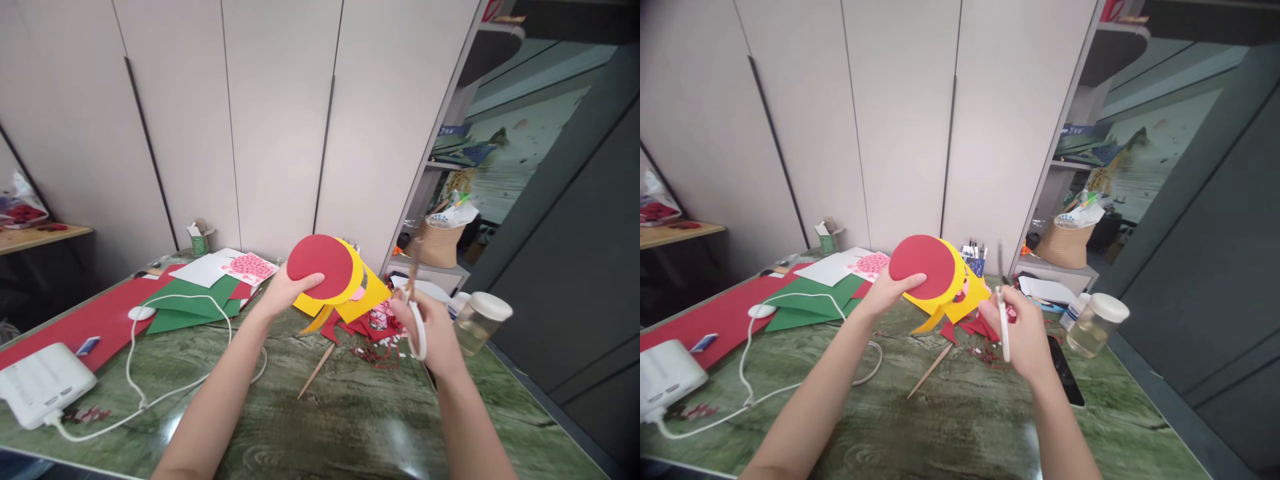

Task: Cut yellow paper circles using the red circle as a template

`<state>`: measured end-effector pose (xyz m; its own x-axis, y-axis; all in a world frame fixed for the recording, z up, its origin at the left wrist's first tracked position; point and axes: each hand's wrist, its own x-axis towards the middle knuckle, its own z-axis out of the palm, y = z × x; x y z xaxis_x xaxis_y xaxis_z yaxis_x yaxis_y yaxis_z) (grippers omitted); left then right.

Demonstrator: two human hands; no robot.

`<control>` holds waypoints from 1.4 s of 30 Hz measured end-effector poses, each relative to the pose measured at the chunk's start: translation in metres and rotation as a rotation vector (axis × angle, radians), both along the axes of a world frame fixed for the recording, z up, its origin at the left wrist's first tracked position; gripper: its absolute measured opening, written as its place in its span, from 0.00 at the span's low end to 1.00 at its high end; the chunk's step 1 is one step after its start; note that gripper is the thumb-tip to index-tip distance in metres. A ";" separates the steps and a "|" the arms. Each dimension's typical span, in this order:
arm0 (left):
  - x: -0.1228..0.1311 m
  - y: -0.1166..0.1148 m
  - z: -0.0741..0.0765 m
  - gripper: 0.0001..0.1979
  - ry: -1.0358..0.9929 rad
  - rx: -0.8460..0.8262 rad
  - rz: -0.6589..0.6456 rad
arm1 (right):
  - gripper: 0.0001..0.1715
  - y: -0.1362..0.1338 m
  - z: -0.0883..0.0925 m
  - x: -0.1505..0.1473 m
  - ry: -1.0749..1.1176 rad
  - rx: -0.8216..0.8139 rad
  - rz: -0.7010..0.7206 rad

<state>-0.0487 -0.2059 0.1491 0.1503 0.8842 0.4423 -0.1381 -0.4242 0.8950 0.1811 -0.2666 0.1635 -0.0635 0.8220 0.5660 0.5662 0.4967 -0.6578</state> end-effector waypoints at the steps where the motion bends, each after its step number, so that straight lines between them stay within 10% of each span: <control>1: 0.000 0.001 0.000 0.20 -0.057 0.017 0.028 | 0.16 -0.002 0.001 0.000 -0.070 -0.034 0.035; 8: 0.003 0.000 -0.001 0.20 -0.194 0.055 0.132 | 0.22 -0.001 0.000 -0.004 -0.332 -0.209 0.031; 42: 0.001 -0.013 0.005 0.17 -0.073 0.013 0.044 | 0.23 0.007 -0.002 -0.001 -0.221 -0.262 0.168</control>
<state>-0.0479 -0.2189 0.1543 0.0785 0.8834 0.4621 -0.1833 -0.4428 0.8777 0.1803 -0.2601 0.1610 -0.3063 0.9050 0.2953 0.6339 0.4253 -0.6460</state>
